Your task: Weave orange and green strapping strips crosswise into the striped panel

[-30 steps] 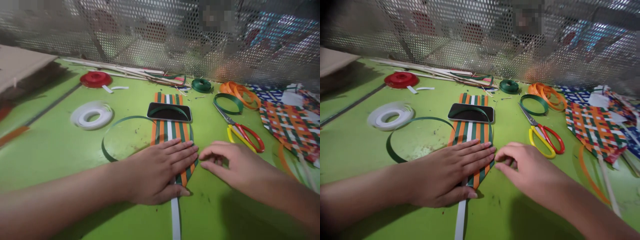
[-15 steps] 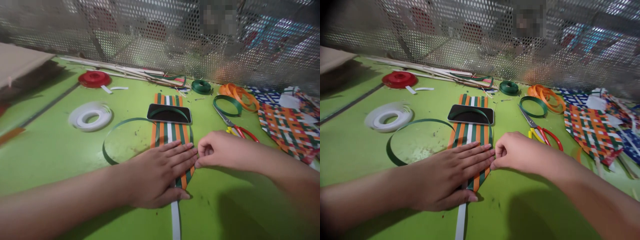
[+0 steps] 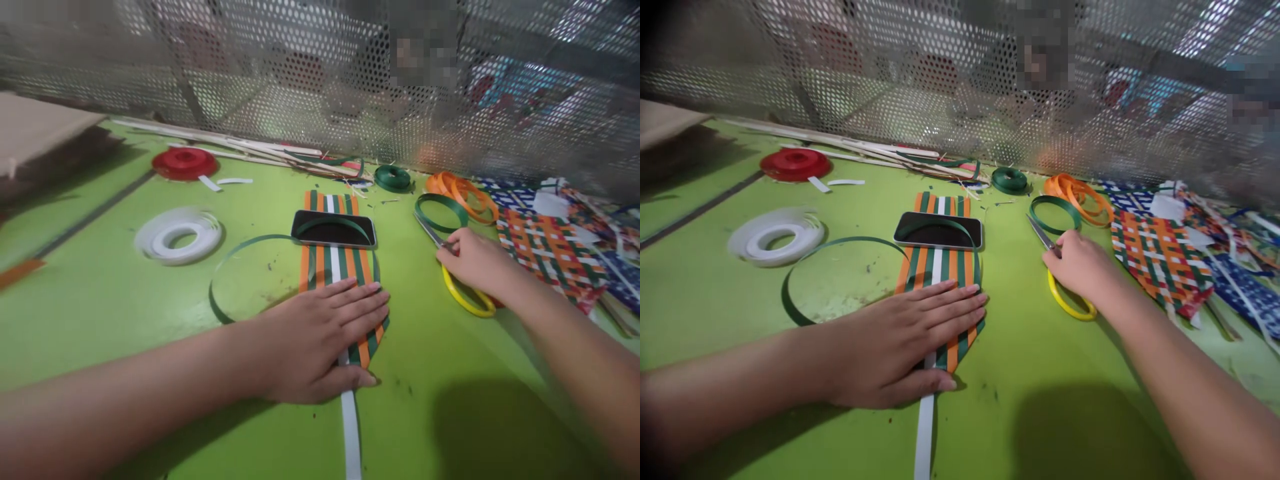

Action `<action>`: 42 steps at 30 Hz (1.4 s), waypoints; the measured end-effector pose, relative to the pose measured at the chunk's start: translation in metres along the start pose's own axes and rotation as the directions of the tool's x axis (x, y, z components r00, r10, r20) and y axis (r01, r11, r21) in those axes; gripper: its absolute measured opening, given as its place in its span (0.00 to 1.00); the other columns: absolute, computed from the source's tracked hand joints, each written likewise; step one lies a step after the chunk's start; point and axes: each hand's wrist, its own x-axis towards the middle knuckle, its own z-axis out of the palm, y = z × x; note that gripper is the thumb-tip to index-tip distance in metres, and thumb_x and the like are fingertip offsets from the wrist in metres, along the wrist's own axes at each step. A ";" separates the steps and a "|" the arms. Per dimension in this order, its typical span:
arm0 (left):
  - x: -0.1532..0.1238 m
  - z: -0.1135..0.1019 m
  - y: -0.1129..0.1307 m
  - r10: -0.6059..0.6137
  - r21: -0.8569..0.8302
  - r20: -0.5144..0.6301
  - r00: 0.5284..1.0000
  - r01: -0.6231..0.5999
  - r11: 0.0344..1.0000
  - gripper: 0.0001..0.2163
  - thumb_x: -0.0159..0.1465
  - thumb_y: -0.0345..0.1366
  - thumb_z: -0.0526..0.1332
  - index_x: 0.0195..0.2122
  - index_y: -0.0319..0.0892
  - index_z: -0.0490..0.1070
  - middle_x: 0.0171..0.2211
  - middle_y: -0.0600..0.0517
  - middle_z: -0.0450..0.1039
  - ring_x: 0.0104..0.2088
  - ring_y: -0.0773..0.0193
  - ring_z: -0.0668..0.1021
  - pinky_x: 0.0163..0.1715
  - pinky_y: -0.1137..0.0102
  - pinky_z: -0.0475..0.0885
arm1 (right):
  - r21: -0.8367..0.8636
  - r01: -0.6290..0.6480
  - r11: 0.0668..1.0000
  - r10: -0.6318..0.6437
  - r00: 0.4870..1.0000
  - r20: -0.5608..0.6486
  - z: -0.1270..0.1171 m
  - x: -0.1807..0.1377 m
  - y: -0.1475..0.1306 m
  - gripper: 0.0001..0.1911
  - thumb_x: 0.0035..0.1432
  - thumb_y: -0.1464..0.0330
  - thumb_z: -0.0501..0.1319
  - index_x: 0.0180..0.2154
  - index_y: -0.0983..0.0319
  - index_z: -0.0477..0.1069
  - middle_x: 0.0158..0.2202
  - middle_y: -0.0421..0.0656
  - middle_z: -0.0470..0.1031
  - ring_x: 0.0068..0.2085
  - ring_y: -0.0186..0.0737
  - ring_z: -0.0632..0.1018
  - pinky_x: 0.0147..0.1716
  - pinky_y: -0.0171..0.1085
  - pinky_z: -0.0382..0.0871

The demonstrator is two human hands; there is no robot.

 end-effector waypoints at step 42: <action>0.001 0.001 0.004 -0.005 0.080 -0.001 1.000 0.005 0.997 0.40 0.79 0.56 0.47 0.79 0.25 0.45 0.78 0.33 0.46 0.79 0.48 0.50 0.79 0.55 0.41 | 0.922 0.379 -0.079 0.033 0.925 -0.378 -0.030 -0.117 -0.121 0.15 0.73 0.71 0.59 0.31 0.56 0.63 0.21 0.32 0.56 0.21 0.35 0.59 0.23 0.39 0.59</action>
